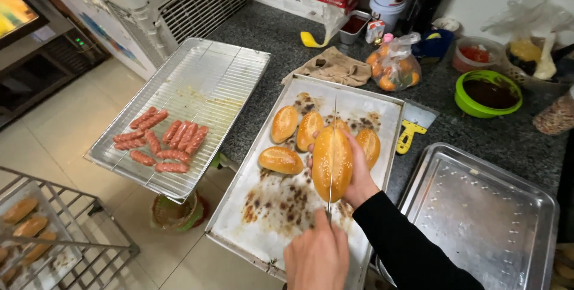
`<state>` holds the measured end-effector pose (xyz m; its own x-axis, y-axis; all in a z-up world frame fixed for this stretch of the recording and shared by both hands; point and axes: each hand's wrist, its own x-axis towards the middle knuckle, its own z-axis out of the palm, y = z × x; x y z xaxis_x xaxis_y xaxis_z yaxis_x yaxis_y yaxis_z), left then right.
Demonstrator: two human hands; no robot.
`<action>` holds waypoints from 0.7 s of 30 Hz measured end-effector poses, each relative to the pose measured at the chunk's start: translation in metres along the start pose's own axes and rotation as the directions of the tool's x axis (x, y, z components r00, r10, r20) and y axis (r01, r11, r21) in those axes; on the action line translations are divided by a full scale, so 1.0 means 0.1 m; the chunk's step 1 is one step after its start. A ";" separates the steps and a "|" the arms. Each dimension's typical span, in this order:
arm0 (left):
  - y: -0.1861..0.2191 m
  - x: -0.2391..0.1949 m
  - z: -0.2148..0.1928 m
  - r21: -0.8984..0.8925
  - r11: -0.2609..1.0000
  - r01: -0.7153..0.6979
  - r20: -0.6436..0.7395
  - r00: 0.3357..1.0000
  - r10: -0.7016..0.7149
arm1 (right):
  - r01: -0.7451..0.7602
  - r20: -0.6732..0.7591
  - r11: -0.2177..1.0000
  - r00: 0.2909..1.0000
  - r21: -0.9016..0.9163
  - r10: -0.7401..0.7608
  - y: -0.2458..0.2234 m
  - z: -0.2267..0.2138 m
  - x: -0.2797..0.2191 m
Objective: The person slices several buns lengthwise on a baking tray using a knife, then places cooked sausages into each bun. The buns and sausages are arranged on trays on a kitchen counter.
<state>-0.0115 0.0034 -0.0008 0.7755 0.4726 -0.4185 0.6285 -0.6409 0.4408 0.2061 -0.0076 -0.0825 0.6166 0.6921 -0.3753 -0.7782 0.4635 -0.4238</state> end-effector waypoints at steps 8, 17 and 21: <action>-0.10 -0.01 0.19 0.041 0.998 0.050 0.047 0.998 -0.051 | -0.006 0.027 0.999 1.000 0.038 0.004 -0.05 -0.08 0.10; -0.19 0.00 0.39 0.060 0.997 0.052 0.022 0.998 -0.054 | -0.015 0.057 0.996 0.998 0.085 0.010 -0.10 -0.19 0.17; -0.25 -0.01 0.36 0.059 0.998 -0.003 -0.013 1.000 0.003 | -0.031 0.079 0.994 0.997 0.109 0.022 -0.12 -0.20 0.24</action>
<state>-0.0301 -0.0034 -0.0399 0.7784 0.4780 -0.4070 0.6218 -0.6767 0.3943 0.2327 -0.0075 -0.1029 0.5878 0.7439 -0.3181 -0.8052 0.4995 -0.3197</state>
